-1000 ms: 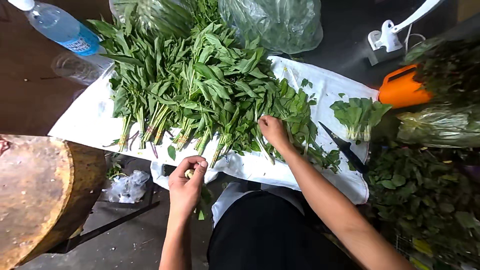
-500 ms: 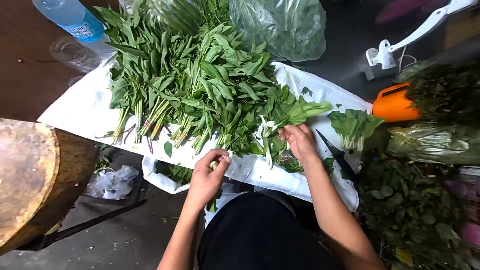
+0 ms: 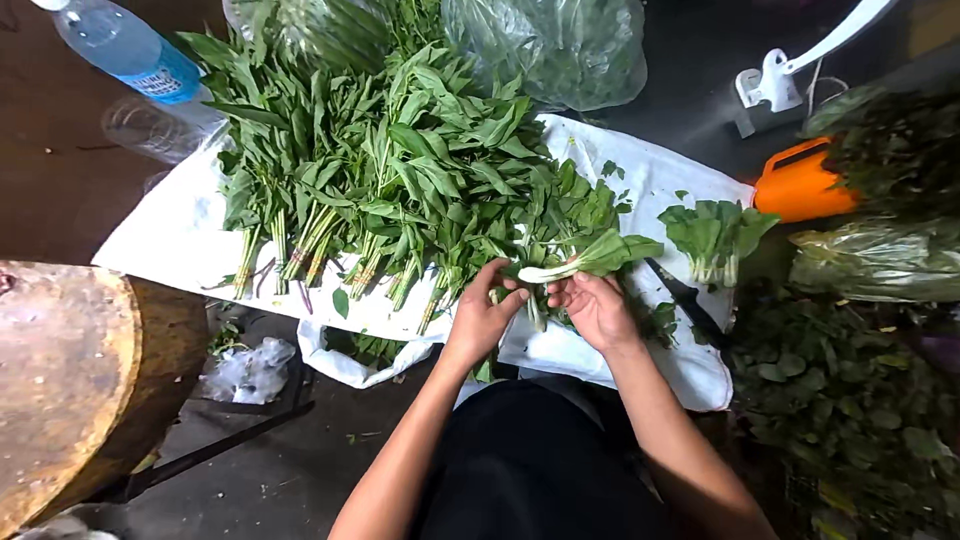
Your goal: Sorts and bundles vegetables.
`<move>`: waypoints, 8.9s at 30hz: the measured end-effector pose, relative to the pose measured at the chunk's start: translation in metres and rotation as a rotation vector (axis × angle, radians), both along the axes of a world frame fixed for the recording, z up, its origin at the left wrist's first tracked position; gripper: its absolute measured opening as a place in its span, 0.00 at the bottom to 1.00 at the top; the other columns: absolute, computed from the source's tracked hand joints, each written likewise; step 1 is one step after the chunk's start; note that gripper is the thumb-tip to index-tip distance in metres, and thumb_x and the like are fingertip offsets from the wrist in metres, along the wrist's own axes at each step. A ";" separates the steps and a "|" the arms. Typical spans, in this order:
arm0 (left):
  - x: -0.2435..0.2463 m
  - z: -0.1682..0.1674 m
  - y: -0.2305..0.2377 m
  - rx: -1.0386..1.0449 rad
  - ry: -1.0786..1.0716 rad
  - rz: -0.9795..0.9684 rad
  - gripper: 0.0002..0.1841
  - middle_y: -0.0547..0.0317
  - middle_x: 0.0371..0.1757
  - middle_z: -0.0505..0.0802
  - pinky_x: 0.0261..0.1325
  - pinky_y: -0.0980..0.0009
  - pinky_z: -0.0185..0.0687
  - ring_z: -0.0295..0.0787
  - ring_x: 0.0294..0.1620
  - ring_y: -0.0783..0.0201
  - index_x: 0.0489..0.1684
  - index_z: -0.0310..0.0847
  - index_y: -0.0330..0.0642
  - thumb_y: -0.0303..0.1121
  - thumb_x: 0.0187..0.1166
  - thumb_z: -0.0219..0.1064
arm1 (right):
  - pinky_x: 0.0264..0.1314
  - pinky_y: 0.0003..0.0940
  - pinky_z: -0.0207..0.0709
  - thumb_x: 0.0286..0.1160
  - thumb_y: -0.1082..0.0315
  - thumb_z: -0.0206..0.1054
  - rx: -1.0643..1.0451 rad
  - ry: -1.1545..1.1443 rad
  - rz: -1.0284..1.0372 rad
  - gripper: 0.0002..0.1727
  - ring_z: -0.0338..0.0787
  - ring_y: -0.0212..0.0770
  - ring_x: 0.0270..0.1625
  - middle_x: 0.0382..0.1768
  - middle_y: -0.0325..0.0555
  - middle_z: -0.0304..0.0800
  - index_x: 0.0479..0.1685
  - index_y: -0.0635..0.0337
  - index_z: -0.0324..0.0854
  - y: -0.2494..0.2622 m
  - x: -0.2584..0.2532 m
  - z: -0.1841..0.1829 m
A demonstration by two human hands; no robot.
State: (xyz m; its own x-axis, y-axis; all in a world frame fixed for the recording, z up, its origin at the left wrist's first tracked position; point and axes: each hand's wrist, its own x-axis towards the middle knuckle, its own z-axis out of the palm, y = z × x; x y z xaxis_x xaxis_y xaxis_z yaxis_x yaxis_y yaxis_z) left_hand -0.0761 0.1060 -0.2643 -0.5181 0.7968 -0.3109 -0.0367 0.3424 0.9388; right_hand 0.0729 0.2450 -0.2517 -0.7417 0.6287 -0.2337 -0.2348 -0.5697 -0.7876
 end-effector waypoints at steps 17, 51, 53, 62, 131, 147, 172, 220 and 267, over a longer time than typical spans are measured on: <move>-0.002 0.008 -0.009 0.292 -0.733 0.160 0.07 0.63 0.18 0.81 0.34 0.68 0.88 0.79 0.16 0.69 0.49 0.82 0.45 0.30 0.87 0.58 | 0.60 0.38 0.88 0.82 0.68 0.62 0.587 0.005 0.217 0.14 0.89 0.42 0.59 0.64 0.48 0.86 0.56 0.60 0.90 -0.010 0.004 -0.012; -0.026 0.011 -0.047 0.133 -0.397 0.065 0.15 0.52 0.26 0.87 0.10 0.77 0.65 0.65 0.08 0.70 0.64 0.86 0.45 0.26 0.82 0.65 | 0.30 0.36 0.88 0.80 0.72 0.67 0.408 -0.646 0.620 0.19 0.89 0.40 0.27 0.38 0.49 0.89 0.69 0.61 0.78 -0.023 -0.060 0.038; -0.025 0.012 -0.045 0.124 -0.397 0.085 0.16 0.52 0.26 0.86 0.10 0.77 0.66 0.66 0.08 0.70 0.65 0.86 0.43 0.25 0.82 0.64 | 0.27 0.35 0.87 0.78 0.72 0.68 0.469 -0.703 0.642 0.21 0.89 0.40 0.25 0.35 0.48 0.91 0.70 0.58 0.77 -0.022 -0.065 0.036; -0.022 0.012 -0.045 0.154 -0.444 0.123 0.15 0.55 0.17 0.79 0.12 0.78 0.66 0.66 0.08 0.71 0.65 0.84 0.43 0.28 0.85 0.59 | 0.25 0.31 0.80 0.81 0.68 0.65 0.560 -0.823 0.685 0.27 0.86 0.36 0.24 0.34 0.47 0.90 0.80 0.54 0.72 -0.019 -0.082 0.053; -0.055 -0.010 -0.112 0.154 -0.434 0.278 0.13 0.52 0.36 0.91 0.22 0.77 0.80 0.78 0.17 0.71 0.57 0.88 0.42 0.33 0.88 0.58 | 0.43 0.39 0.88 0.89 0.65 0.59 0.591 -0.726 0.688 0.16 0.92 0.40 0.38 0.45 0.48 0.93 0.66 0.59 0.84 -0.054 -0.076 -0.022; -0.050 0.017 -0.128 0.096 -0.048 0.581 0.10 0.59 0.37 0.92 0.21 0.75 0.83 0.81 0.17 0.70 0.58 0.89 0.44 0.31 0.84 0.66 | 0.39 0.64 0.82 0.81 0.54 0.66 0.821 -0.910 0.559 0.17 0.91 0.59 0.38 0.36 0.58 0.91 0.49 0.60 0.88 -0.063 -0.133 -0.070; -0.048 -0.011 -0.075 -0.280 0.447 0.188 0.18 0.53 0.56 0.93 0.34 0.63 0.86 0.87 0.30 0.66 0.70 0.82 0.43 0.37 0.86 0.65 | 0.62 0.60 0.82 0.89 0.55 0.58 0.713 -1.070 0.556 0.22 0.92 0.53 0.52 0.51 0.54 0.93 0.75 0.53 0.81 -0.021 -0.031 -0.031; -0.049 -0.070 -0.010 -0.222 0.020 0.245 0.32 0.45 0.53 0.91 0.32 0.53 0.84 0.88 0.32 0.53 0.80 0.71 0.60 0.30 0.72 0.69 | 0.55 0.70 0.82 0.84 0.48 0.65 0.729 -1.175 0.420 0.32 0.91 0.67 0.54 0.53 0.67 0.90 0.78 0.62 0.75 0.015 -0.060 -0.053; 0.011 -0.014 -0.035 0.278 -0.366 0.132 0.15 0.53 0.45 0.93 0.28 0.72 0.84 0.87 0.28 0.67 0.63 0.80 0.32 0.24 0.80 0.62 | 0.19 0.23 0.74 0.82 0.70 0.55 0.173 -0.444 -0.020 0.14 0.76 0.28 0.17 0.21 0.35 0.79 0.60 0.62 0.78 0.019 0.025 -0.023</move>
State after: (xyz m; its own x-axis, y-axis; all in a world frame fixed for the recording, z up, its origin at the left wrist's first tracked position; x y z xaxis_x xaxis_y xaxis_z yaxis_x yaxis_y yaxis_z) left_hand -0.0651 0.0714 -0.2784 -0.5169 0.8104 -0.2759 -0.4084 0.0498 0.9114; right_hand 0.0982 0.2645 -0.2746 -0.5811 0.6998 -0.4156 0.1362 -0.4198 -0.8973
